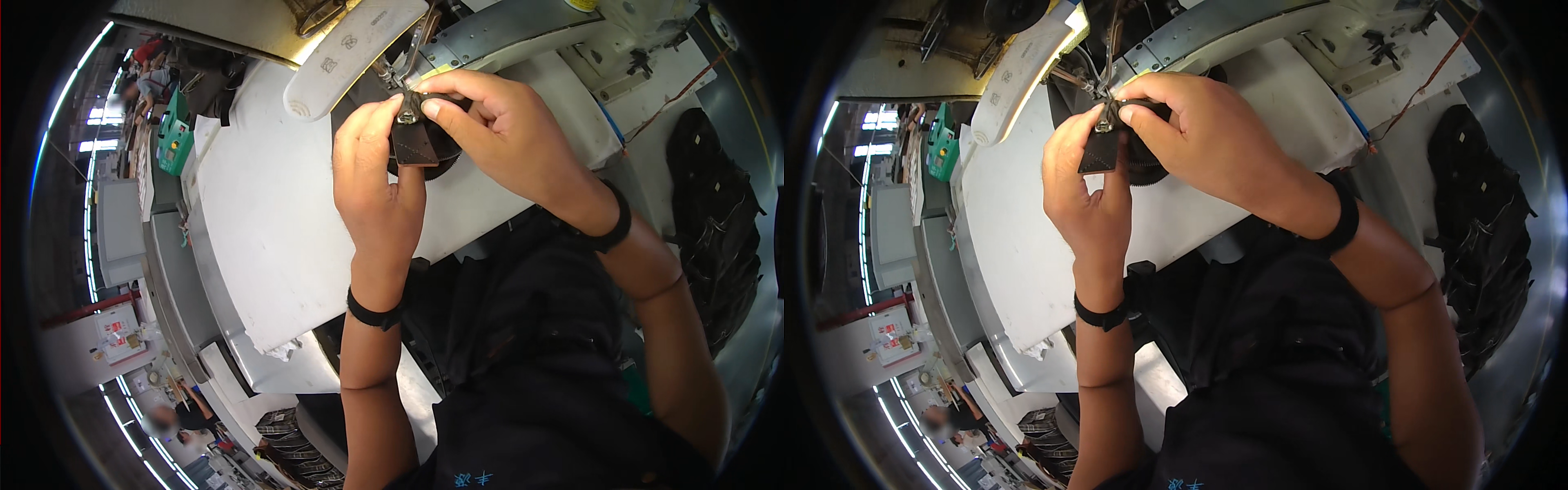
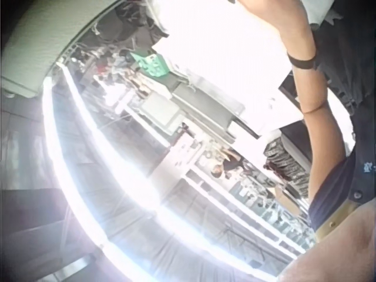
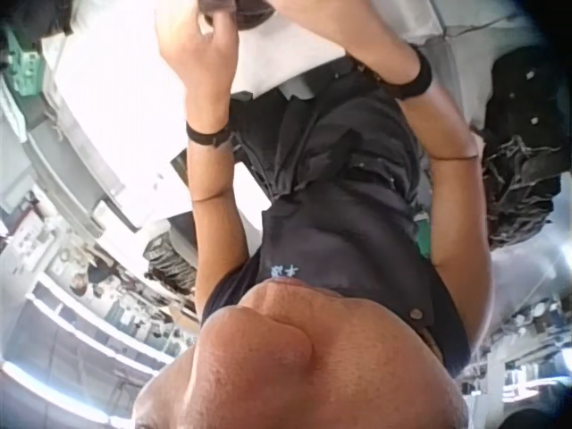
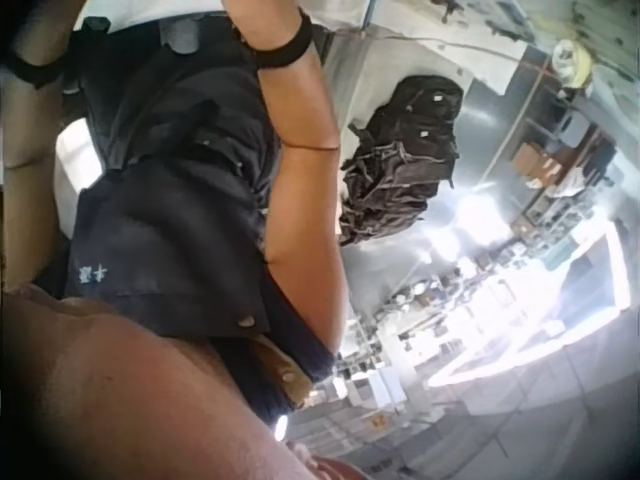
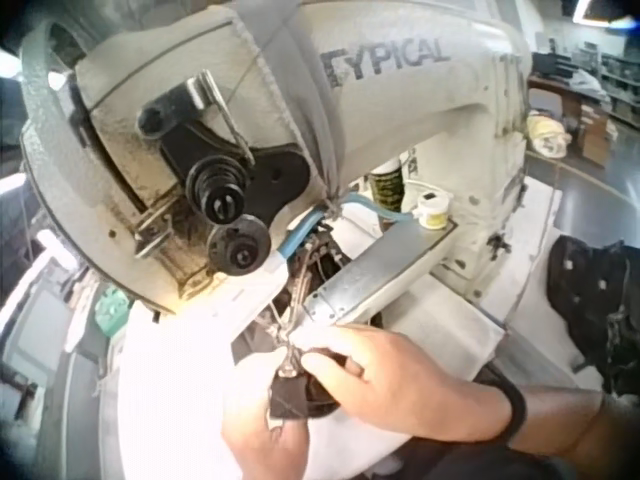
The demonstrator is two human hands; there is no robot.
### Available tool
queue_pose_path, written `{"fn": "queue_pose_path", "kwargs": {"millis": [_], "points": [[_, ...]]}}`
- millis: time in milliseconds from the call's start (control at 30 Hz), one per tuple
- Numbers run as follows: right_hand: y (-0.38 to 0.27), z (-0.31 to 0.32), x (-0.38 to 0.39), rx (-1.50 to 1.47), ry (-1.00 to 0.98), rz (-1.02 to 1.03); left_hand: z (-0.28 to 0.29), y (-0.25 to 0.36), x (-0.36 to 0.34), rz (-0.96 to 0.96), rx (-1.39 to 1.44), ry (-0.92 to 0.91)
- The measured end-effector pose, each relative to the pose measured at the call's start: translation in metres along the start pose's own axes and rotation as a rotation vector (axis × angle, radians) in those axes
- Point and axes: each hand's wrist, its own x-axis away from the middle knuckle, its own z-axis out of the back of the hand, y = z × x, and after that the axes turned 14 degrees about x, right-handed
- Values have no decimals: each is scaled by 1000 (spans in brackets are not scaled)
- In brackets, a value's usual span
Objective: The recorder is using an industrial sewing machine to assemble leather and fabric components of a bag.
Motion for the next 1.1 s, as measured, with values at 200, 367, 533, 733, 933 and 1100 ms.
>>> {"fn": "queue_pose_path", "kwargs": {"millis": [200, 367, 533, 733, 933, 1100], "points": [[-11, 13, 6, 216, -38, 1, -9, 4, 0, 110, 22, 58], [15, 10, 10, 356, 68, 191, -12, -5, 7, 0, 8, 99], [9, 18, -8, 745, 218, 563, -20, -5, 4, 17, 64, 181], [15, 11, -11, 836, 437, 655, -21, -3, 2, 20, 19, 180], [16, 8, -17, 828, 535, 662, -22, -1, 0, 61, 36, 184], [18, 15, -21, 758, 417, 530, -22, 2, -1, 97, 74, 168]]}}
